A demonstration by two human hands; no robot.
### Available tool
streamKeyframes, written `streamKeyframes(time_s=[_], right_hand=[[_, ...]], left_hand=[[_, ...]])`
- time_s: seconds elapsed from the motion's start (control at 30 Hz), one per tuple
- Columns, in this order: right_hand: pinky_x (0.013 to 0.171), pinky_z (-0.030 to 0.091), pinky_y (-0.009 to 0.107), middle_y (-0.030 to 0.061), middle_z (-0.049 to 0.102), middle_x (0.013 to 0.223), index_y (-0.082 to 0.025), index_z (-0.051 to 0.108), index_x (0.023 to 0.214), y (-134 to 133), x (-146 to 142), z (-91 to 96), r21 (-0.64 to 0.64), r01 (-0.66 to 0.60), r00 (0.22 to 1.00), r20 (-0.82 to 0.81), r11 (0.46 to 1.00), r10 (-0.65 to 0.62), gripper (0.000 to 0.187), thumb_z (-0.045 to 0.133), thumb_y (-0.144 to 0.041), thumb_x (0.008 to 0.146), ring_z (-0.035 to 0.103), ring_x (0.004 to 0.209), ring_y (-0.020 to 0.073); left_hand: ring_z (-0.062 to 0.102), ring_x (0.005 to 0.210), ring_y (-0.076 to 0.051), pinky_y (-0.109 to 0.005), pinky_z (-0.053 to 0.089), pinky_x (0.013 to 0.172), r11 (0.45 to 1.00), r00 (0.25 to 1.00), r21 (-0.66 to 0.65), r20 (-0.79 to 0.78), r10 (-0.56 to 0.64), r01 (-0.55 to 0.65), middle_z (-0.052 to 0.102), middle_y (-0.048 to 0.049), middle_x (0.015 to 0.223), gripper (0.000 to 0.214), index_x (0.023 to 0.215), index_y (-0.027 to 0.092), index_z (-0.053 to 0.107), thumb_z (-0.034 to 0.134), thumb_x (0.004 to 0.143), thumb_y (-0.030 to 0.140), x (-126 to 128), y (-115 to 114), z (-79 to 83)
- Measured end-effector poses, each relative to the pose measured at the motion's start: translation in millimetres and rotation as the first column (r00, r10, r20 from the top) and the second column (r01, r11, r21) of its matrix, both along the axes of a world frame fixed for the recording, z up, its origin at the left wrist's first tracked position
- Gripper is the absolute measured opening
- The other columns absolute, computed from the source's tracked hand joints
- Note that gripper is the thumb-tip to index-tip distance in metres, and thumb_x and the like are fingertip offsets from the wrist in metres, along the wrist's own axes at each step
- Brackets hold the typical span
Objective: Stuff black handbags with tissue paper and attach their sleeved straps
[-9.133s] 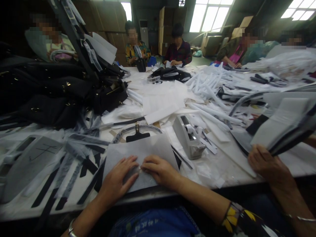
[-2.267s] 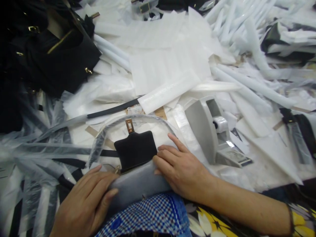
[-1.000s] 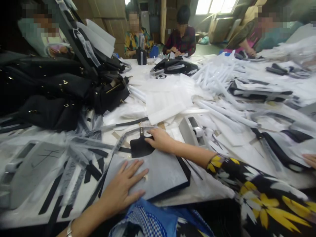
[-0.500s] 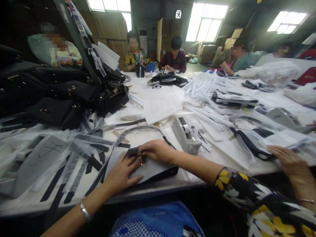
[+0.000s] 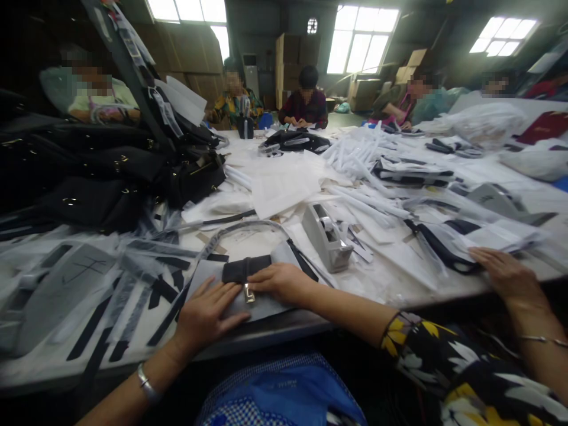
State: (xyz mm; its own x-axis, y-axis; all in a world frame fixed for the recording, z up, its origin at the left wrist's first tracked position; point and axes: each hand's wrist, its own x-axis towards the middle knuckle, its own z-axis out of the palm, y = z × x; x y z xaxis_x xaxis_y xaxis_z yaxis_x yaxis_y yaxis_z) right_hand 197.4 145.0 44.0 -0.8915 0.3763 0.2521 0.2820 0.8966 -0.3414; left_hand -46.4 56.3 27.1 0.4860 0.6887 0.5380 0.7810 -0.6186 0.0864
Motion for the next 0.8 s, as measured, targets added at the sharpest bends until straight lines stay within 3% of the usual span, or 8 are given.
streamKeyframes(time_s=[0.1, 0.17, 0.27, 0.6, 0.8], right_hand=[[0.096, 0.052, 0.033, 0.0065, 0.067, 0.13, -0.023, 0.07, 0.123, -2, 0, -1.7, 0.047, 0.01, 1.0, 0.014, 0.999, -0.01, 0.029, 0.054, -0.021, 0.099, 0.066, 0.115, 0.0195], [0.095, 0.052, 0.033, 0.0073, 0.068, 0.129, -0.023, 0.07, 0.122, -3, -1, -3.3, 0.068, 0.009, 1.0, 0.015, 0.998, -0.011, 0.028, 0.054, -0.023, 0.099, 0.066, 0.114, 0.0191], [0.093, 0.053, 0.035, 0.0077, 0.068, 0.128, -0.021, 0.07, 0.123, -3, -1, -5.6, 0.097, -0.001, 1.0, 0.025, 0.995, -0.002, 0.029, 0.053, -0.024, 0.099, 0.066, 0.113, 0.0202], [0.096, 0.051, 0.036, 0.0096, 0.064, 0.134, -0.021, 0.062, 0.133, -7, -2, 2.1, 0.093, 0.004, 0.99, 0.141, 0.996, -0.018, 0.035, 0.054, -0.021, 0.098, 0.063, 0.117, 0.0203], [0.096, 0.05, 0.037, 0.0109, 0.061, 0.137, -0.02, 0.059, 0.134, -7, -2, 9.3, 0.121, -0.026, 0.986, 0.165, 0.992, 0.005, 0.037, 0.05, -0.021, 0.099, 0.061, 0.119, 0.0218]], left_hand=[[0.07, 0.096, -0.021, -0.035, 0.053, 0.094, 0.991, 0.998, 0.12, -0.012, -0.06, 0.061, 0.074, -0.0079, 0.105, 0.041, 0.127, 0.015, 0.061, 0.068, 0.09, 0.032, 1, -5, 1.0], [0.069, 0.098, -0.019, -0.031, 0.054, 0.092, 0.981, 0.99, 0.132, -0.021, -0.138, 0.14, 0.074, -0.007, 0.107, 0.04, 0.131, 0.016, 0.058, 0.066, 0.092, 0.023, 1, -6, 1.7], [0.067, 0.104, -0.019, -0.031, 0.055, 0.093, 0.976, 0.979, 0.079, -0.031, -0.2, 0.202, 0.072, -0.0077, 0.114, 0.038, 0.132, 0.017, 0.057, 0.061, 0.094, 0.019, 2, -4, 1.3], [0.068, 0.106, -0.019, -0.033, 0.058, 0.093, 0.974, 0.973, -0.018, 0.05, -0.225, 0.226, 0.072, -0.0089, 0.115, 0.034, 0.128, 0.017, 0.061, 0.062, 0.094, 0.02, 2, -1, -6.3], [0.07, 0.102, -0.019, -0.031, 0.06, 0.09, 0.969, 0.96, -0.01, 0.141, -0.243, 0.247, 0.073, -0.0095, 0.112, 0.029, 0.122, 0.015, 0.064, 0.063, 0.093, 0.018, 1, -3, -8.4]])
